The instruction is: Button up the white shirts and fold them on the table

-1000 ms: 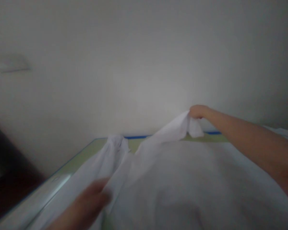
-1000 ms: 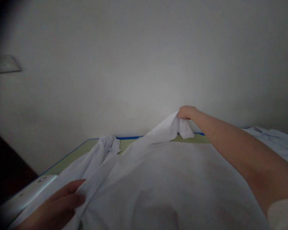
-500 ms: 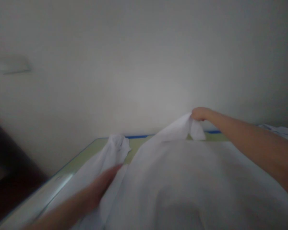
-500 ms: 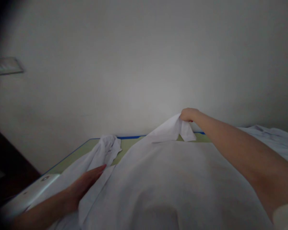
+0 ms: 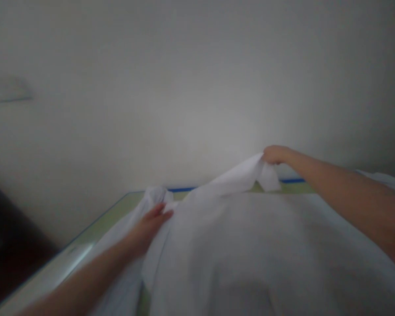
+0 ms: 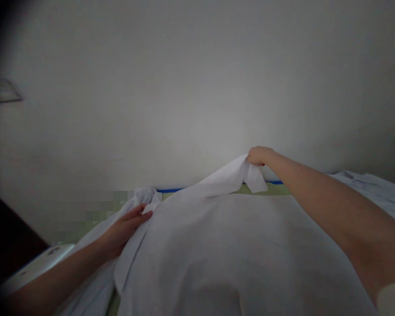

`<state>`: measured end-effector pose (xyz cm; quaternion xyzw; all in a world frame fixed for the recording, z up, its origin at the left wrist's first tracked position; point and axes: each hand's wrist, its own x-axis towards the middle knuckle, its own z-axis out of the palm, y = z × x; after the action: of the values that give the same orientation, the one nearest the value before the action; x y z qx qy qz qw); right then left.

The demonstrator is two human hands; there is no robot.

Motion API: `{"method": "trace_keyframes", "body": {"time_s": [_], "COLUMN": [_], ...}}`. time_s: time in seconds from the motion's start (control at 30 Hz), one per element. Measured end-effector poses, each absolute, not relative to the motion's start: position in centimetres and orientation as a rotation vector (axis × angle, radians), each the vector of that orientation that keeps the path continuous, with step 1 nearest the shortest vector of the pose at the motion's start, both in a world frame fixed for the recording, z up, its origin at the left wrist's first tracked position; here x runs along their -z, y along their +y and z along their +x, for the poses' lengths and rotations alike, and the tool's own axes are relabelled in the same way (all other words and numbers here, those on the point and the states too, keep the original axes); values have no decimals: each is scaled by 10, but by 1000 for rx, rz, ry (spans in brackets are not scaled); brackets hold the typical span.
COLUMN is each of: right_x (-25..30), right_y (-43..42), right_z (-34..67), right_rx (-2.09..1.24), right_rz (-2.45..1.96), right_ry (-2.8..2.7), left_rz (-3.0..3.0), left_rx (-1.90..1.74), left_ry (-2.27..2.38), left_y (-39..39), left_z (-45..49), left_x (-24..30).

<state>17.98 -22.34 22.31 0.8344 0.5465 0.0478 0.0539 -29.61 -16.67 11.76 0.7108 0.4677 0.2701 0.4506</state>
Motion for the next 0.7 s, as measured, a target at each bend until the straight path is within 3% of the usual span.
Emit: {"method": "trace_keyframes", "body": {"time_s": [0.27, 0.4, 0.5, 0.7], "right_x": [-227, -238, -257, -313], "right_y": [-233, -235, -232, -236], "right_z": [189, 181, 164, 88], "right_rx": [-93, 30, 45, -683], "right_rz": [2644, 2892, 2967, 2760], "right_ry": [1604, 1619, 1770, 2004], "left_rz": [2032, 2344, 2573, 2720], "left_rx": [-403, -189, -240, -860], "left_ry": [1464, 1370, 1283, 835], "left_y": [-136, -120, -109, -111], "left_z": [-321, -315, -282, -165], "left_x": [-68, -92, -123, -179]}}
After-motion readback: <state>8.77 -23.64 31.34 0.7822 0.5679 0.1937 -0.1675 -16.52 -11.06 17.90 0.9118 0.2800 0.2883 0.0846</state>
